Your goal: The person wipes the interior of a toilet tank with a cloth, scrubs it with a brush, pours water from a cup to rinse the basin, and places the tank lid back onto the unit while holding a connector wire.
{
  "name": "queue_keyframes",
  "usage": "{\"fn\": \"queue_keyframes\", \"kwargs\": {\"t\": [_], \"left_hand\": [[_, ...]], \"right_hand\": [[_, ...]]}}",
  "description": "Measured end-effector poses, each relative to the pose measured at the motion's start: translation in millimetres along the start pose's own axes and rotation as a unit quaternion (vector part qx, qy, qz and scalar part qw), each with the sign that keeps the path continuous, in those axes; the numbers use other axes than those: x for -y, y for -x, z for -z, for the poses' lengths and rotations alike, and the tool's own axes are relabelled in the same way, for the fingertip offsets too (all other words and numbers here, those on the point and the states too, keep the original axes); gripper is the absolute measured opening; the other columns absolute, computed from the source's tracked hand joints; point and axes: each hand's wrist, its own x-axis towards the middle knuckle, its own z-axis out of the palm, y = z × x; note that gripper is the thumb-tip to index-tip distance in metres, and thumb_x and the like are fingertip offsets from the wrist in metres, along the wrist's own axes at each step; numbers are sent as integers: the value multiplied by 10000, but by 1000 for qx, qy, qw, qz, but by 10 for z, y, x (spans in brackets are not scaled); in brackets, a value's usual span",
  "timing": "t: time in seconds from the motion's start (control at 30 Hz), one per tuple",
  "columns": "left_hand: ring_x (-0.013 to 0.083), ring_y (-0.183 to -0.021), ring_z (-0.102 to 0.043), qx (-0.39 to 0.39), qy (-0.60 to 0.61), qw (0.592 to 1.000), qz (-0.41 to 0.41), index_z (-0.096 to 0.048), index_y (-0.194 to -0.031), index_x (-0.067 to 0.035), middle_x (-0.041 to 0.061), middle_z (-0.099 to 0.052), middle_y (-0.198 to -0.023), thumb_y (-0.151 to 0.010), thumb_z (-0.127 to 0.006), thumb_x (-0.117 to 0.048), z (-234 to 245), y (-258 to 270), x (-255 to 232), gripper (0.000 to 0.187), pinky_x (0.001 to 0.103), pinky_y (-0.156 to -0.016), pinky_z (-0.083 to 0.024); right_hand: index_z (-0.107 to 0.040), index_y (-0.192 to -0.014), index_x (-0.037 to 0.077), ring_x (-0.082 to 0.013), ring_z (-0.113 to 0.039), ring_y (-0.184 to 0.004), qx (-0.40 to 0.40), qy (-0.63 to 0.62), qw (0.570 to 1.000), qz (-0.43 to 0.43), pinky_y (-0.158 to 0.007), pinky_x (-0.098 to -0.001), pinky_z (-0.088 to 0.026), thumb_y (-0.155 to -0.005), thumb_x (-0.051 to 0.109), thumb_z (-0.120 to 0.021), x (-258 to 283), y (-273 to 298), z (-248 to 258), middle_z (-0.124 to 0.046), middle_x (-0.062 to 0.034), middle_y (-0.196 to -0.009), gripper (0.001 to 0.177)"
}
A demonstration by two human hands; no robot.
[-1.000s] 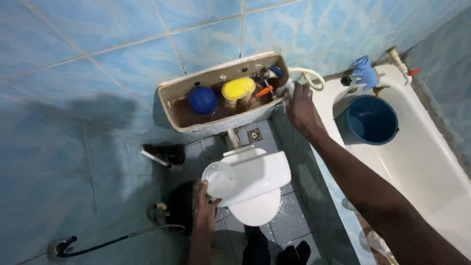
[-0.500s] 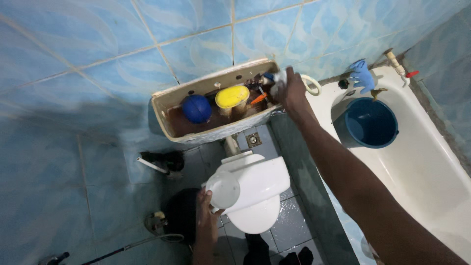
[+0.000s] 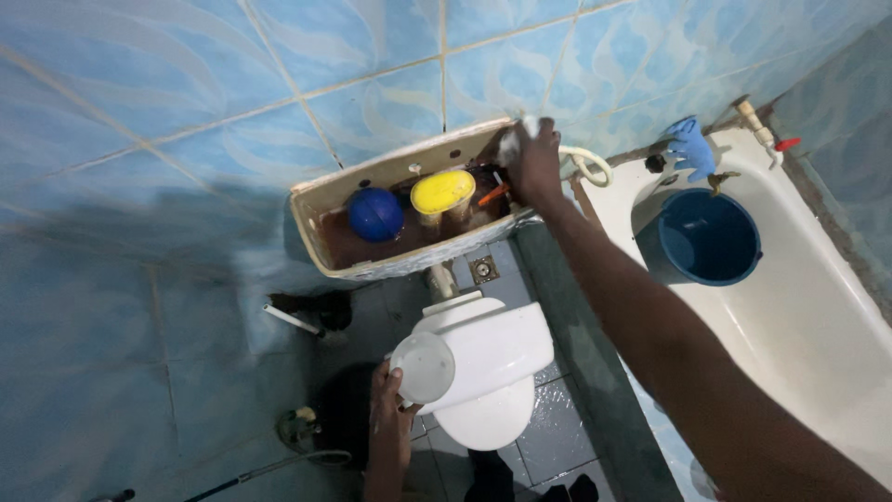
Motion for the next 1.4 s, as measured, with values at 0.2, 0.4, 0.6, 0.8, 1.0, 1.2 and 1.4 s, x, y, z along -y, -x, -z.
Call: {"fn": "queue_keyframes", "kwargs": {"t": [0.2, 0.4, 0.6, 0.8, 1.0, 1.2, 1.4], "left_hand": [[342, -1257, -593, 7, -2, 1000, 15, -427, -1476, -107, 207, -520, -1355, -912, -545, -460, 24, -47, 69, 675, 525, -1019, -513], [341, -1270, -585, 17, -1, 1000, 3, -416, -1481, -121, 193, -529, -1374, -892, -549, -513, 41, -21, 117, 720, 535, -1034, -492], [348, -1277, -570, 13, 6, 1000, 5, -421, -1480, -123, 203, -525, -1378, -884, -555, -502, -9, 86, 14, 719, 538, -1033, -476], [353, -1284, -585, 42, -9, 999, -28, -417, -1475, -114, 211, -538, -1354, -888, -541, -527, 17, 222, -30, 728, 533, -1043, -498], [372, -1259, -591, 34, -8, 999, 13, -433, -1469, -128, 214, -567, -1344, -855, -583, -515, 9, 42, 108, 741, 544, -1032, -488], [371, -1263, -586, 32, -32, 998, 31, -438, -1473, -141, 236, -557, -1371, -852, -590, -527, -206, -60, 166, 747, 540, -1034, -477], [387, -1326, -537, 63, -35, 997, 18, -368, -1535, -140, 226, -488, -1452, -851, -579, -546, -628, -186, 41, 823, 535, -1070, -450]], "right_hand": [[-586, -1368, 80, -526, -378, -1387, 53, 56, 997, -20, -1070, -581, -459, -776, -80, -683, 192, 385, 358, -315, -286, -1548, 621], [-483, -1477, 42, -508, -385, -1399, 69, -90, 993, 29, -1081, -585, -444, -990, 25, -657, 199, 288, 316, -290, -329, -1549, 518], [-610, -1283, -6, -428, -476, -1182, 103, 119, 980, 118, -1026, -481, -445, -820, -20, -694, 34, 139, 115, -461, -249, -1444, 471], [-686, -1158, -58, -407, -513, -1054, 30, 48, 993, 101, -906, -511, -494, -770, 48, -740, -46, 435, 584, -592, -252, -1105, 405], [-584, -1219, 21, -273, -652, -994, -139, -366, 912, -119, -862, -416, -547, -1017, 183, -586, -926, 938, 688, -638, -114, -1066, 259], [-590, -1117, 42, -264, -628, -1025, -201, -466, 861, 21, -1027, -481, -556, -863, 19, -620, -1923, 503, 73, -620, -100, -1072, 257], [-608, -1268, 21, -305, -629, -1166, -6, -350, 935, 48, -1014, -464, -532, -793, -91, -551, -1376, -68, -382, -668, -156, -1236, 491]]}}
